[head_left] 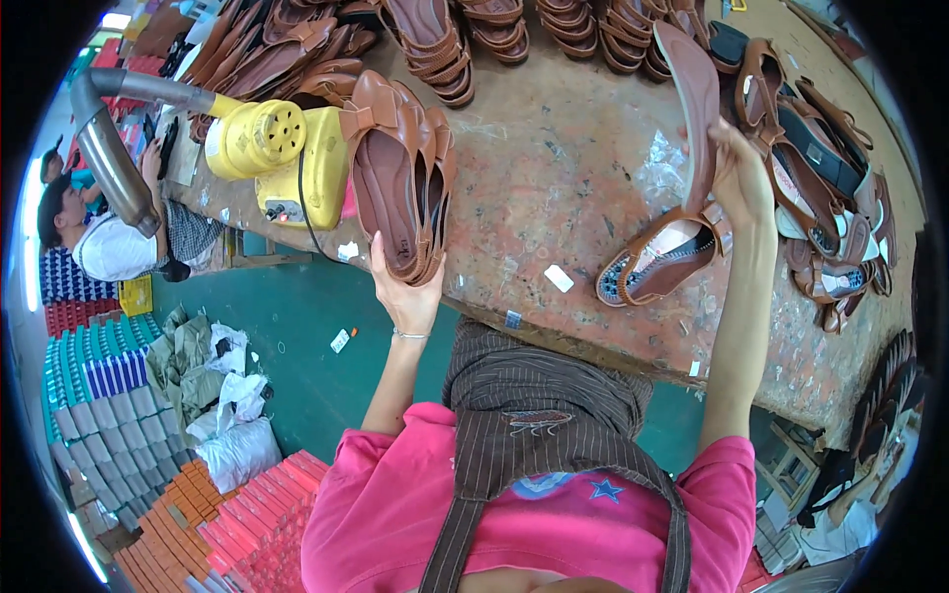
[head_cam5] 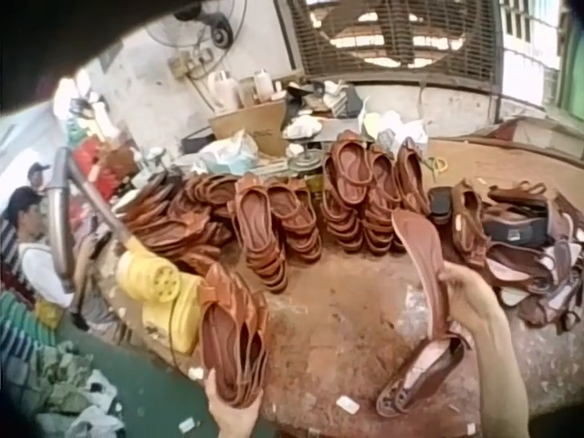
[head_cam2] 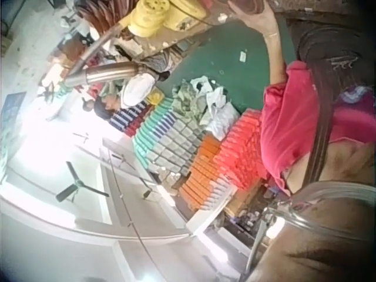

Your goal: Inserting white insoles into brown flat shoes at a production workbench.

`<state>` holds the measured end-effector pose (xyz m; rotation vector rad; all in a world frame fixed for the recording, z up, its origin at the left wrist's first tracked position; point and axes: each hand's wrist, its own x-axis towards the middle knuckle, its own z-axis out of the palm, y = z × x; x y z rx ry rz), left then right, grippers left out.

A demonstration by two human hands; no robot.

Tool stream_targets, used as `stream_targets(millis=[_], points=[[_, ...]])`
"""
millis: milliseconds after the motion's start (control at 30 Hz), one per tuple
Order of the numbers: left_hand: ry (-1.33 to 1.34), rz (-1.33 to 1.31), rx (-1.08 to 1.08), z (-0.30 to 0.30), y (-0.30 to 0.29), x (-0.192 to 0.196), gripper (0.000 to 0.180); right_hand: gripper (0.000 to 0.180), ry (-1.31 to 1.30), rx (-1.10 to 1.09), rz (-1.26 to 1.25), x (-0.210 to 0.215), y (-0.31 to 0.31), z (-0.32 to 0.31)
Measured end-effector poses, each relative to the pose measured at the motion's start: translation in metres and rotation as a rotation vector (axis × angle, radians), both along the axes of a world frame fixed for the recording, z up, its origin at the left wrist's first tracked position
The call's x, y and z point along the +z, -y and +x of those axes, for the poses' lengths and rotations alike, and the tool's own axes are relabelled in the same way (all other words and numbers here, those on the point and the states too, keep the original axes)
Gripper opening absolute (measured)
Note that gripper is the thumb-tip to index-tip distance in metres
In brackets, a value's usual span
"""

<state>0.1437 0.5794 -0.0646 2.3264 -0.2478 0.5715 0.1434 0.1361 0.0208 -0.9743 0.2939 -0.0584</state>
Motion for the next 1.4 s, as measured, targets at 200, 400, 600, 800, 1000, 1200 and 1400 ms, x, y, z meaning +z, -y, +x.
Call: stream_targets(millis=[200, 400, 600, 800, 1000, 1200, 1400], points=[[0.108, -0.067, 0.034, 0.038, -0.029, -0.015, 0.073, 0.065, 0.091, -0.187, -0.274, 0.037, -0.062, -0.061], [0.120, -0.104, 0.035, 0.091, -0.068, -0.014, 0.080, 0.058, 0.442, -0.194, 0.146, 0.017, -0.016, -0.145], [0.304, 0.272, 0.112, 0.043, -0.013, 0.028, 0.114, 0.018, 0.336, -0.467, 0.044, 0.014, -0.014, -0.213], [-0.304, 0.077, -0.803, -0.057, 0.160, 0.017, 0.120, 0.044, -0.187, -0.771, -0.190, 0.015, -0.051, -0.222], [-0.417, -0.057, -0.916, -0.027, 0.166, 0.013, 0.107, 0.067, 0.057, -0.644, -0.194, 0.007, -0.053, -0.240], [-0.494, 0.125, -0.853, -0.003, 0.068, 0.028, 0.094, 0.039, -0.011, -0.222, -1.394, 0.007, -0.093, -0.208], [-0.710, -0.514, -0.440, -0.029, 0.048, 0.001, 0.053, 0.028, 0.309, 0.028, -1.479, -0.051, -0.165, -0.121]])
